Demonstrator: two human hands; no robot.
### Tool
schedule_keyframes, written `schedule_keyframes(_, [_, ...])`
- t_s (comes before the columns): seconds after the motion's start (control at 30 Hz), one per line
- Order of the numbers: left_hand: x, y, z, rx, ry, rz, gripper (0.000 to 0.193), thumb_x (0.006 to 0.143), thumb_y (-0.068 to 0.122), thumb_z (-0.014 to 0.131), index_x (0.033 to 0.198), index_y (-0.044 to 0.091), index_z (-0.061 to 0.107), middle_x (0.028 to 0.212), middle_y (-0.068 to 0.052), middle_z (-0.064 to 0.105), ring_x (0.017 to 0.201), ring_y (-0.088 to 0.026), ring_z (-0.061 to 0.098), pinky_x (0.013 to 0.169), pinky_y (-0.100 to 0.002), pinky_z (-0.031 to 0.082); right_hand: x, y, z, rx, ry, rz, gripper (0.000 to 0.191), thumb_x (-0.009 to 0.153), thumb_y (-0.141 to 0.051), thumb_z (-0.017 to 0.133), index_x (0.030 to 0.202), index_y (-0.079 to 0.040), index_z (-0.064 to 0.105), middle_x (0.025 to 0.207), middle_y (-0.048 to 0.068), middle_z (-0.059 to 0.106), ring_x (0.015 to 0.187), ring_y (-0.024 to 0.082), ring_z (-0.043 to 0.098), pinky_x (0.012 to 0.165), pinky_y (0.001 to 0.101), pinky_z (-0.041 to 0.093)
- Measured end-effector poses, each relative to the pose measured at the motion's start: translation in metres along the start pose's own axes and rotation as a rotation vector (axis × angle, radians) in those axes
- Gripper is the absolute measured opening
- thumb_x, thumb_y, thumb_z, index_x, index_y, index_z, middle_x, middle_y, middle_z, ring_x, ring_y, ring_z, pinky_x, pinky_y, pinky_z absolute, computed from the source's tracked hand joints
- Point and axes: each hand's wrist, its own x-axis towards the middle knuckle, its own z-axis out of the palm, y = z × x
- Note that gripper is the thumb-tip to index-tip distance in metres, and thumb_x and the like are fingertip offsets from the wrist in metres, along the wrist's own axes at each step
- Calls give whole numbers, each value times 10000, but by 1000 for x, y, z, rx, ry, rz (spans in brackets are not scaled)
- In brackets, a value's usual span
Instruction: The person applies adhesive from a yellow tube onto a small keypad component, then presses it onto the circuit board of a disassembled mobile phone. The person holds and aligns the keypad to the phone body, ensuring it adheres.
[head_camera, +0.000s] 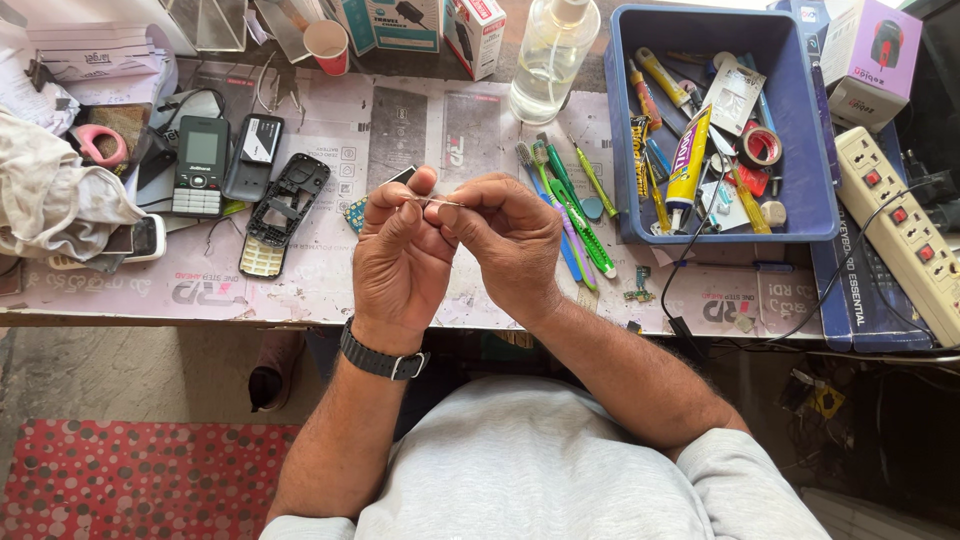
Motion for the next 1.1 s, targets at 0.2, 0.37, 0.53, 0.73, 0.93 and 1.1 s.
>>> schedule_keyframes(0.2, [2, 2, -3, 41, 80, -6, 155, 973, 35, 669, 1126, 51, 688, 1209, -108, 660, 967, -183, 658, 904, -345, 547, 5, 6, -11, -222, 27, -195, 132, 941, 98, 756, 1000, -4, 696, 982, 81, 693, 851, 99, 654, 712, 221, 535])
schedule_keyframes(0.37, [4, 55, -22, 546, 192, 262, 50, 1030, 30, 681, 1077, 18, 668, 1162, -117, 659, 862, -182, 632, 809, -332, 542, 11, -3, -43, -537, -45, -387, 181, 907, 112, 773, 1016, -11, 698, 1021, 91, 694, 861, 134, 660, 682, 238, 548])
schedule_keyframes(0.53, [10, 96, -22, 1531, 100, 338, 214, 971, 38, 817, 1030, 35, 611, 1101, -83, 623, 831, -137, 536, 753, -305, 464, 11, -6, -62, -765, -68, -492, 218, 887, 102, 799, 1036, -30, 710, 987, 91, 704, 845, 162, 697, 721, 257, 564])
schedule_keyframes(0.73, [31, 80, -1, 2486, -265, 305, 471, 835, 248, 839, 1221, 46, 658, 1125, -110, 692, 1029, -294, 621, 899, -476, 403, 11, 0, -62, -826, -108, -506, 229, 873, 101, 792, 1027, -42, 703, 978, 81, 702, 879, 182, 706, 750, 304, 589])
schedule_keyframes(0.93, [53, 63, 7, 2697, -150, -217, 377, 878, 291, 778, 1156, 60, 671, 1057, -131, 701, 1014, -315, 620, 905, -504, 382, 11, 2, -65, -822, -112, -505, 230, 866, 99, 789, 1023, -47, 707, 995, 82, 701, 884, 184, 708, 753, 303, 597])
schedule_keyframes(1.1, [64, 62, 5, 2748, -120, -387, 358, 888, 263, 771, 1153, 42, 676, 1011, -149, 704, 976, -306, 645, 894, -504, 402, 13, 6, -68, -786, -119, -495, 206, 881, 85, 789, 1018, -45, 707, 1001, 80, 703, 878, 157, 712, 729, 279, 616])
